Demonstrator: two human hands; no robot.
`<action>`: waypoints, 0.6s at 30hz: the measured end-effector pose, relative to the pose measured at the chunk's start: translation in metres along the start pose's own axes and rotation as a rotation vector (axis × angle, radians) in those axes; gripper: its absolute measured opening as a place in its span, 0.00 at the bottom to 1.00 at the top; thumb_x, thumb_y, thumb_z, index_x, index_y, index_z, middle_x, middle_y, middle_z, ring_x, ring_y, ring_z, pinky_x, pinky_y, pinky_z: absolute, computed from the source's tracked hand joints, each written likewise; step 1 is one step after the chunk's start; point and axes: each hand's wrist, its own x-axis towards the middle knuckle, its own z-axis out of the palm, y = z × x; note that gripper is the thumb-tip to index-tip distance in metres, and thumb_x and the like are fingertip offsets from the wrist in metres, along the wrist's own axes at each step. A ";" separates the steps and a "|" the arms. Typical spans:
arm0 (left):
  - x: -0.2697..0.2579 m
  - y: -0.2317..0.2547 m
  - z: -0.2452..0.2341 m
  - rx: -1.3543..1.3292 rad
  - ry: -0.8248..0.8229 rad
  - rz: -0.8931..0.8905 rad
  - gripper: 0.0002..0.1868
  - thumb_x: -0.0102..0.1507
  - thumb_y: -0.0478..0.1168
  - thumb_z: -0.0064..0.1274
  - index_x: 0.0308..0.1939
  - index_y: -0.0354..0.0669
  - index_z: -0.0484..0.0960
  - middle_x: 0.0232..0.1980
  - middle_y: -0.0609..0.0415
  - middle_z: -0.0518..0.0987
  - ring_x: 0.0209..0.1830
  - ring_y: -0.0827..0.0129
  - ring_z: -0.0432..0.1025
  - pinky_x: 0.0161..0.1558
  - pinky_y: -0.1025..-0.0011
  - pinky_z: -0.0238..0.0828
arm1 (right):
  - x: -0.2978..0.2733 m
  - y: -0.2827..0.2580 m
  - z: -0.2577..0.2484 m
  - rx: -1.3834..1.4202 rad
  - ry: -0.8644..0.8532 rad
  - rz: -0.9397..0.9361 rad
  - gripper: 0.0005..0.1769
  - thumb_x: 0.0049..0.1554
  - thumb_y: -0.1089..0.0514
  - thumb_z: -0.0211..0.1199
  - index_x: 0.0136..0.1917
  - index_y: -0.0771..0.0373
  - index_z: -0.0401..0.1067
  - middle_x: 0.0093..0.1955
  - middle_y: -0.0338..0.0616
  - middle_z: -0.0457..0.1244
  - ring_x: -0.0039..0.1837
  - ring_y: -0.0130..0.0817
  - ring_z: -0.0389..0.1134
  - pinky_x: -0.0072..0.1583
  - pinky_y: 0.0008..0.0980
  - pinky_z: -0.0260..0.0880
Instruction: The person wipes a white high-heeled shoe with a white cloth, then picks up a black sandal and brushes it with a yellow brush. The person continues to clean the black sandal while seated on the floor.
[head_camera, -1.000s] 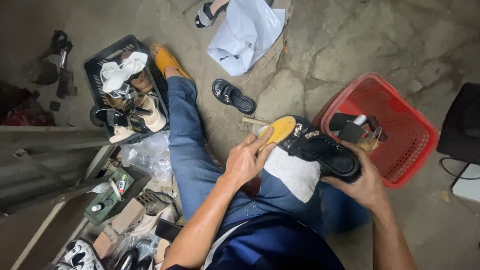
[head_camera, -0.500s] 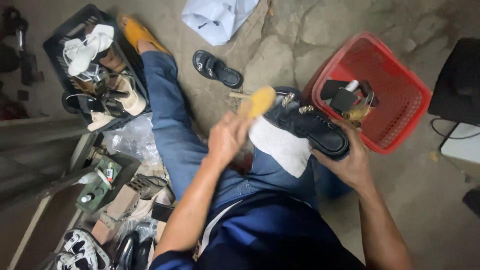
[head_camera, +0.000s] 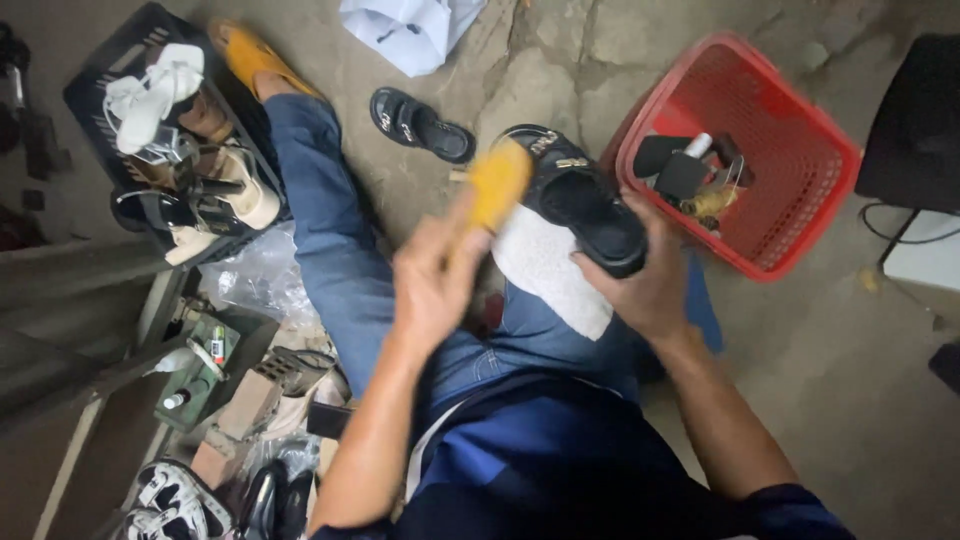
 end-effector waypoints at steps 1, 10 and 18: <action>-0.007 0.012 0.004 -0.049 -0.064 -0.031 0.22 0.67 0.45 0.59 0.67 0.54 0.80 0.37 0.45 0.82 0.37 0.51 0.80 0.38 0.62 0.78 | 0.005 -0.003 0.010 0.013 0.017 -0.043 0.48 0.42 0.58 0.85 0.71 0.67 0.65 0.66 0.60 0.64 0.68 0.58 0.67 0.68 0.55 0.66; -0.046 0.006 0.048 -0.019 -0.170 -0.011 0.20 0.67 0.50 0.57 0.64 0.57 0.82 0.31 0.49 0.80 0.31 0.53 0.79 0.32 0.63 0.77 | -0.014 0.005 0.040 0.042 0.054 -0.114 0.48 0.42 0.65 0.81 0.71 0.72 0.61 0.70 0.62 0.60 0.71 0.62 0.63 0.71 0.56 0.63; -0.061 0.023 0.047 -0.085 -0.244 -0.081 0.18 0.70 0.45 0.52 0.63 0.47 0.83 0.30 0.45 0.80 0.21 0.60 0.76 0.24 0.68 0.75 | -0.024 -0.003 0.047 -0.074 0.137 -0.088 0.45 0.44 0.64 0.80 0.71 0.71 0.62 0.69 0.61 0.61 0.69 0.62 0.66 0.68 0.56 0.66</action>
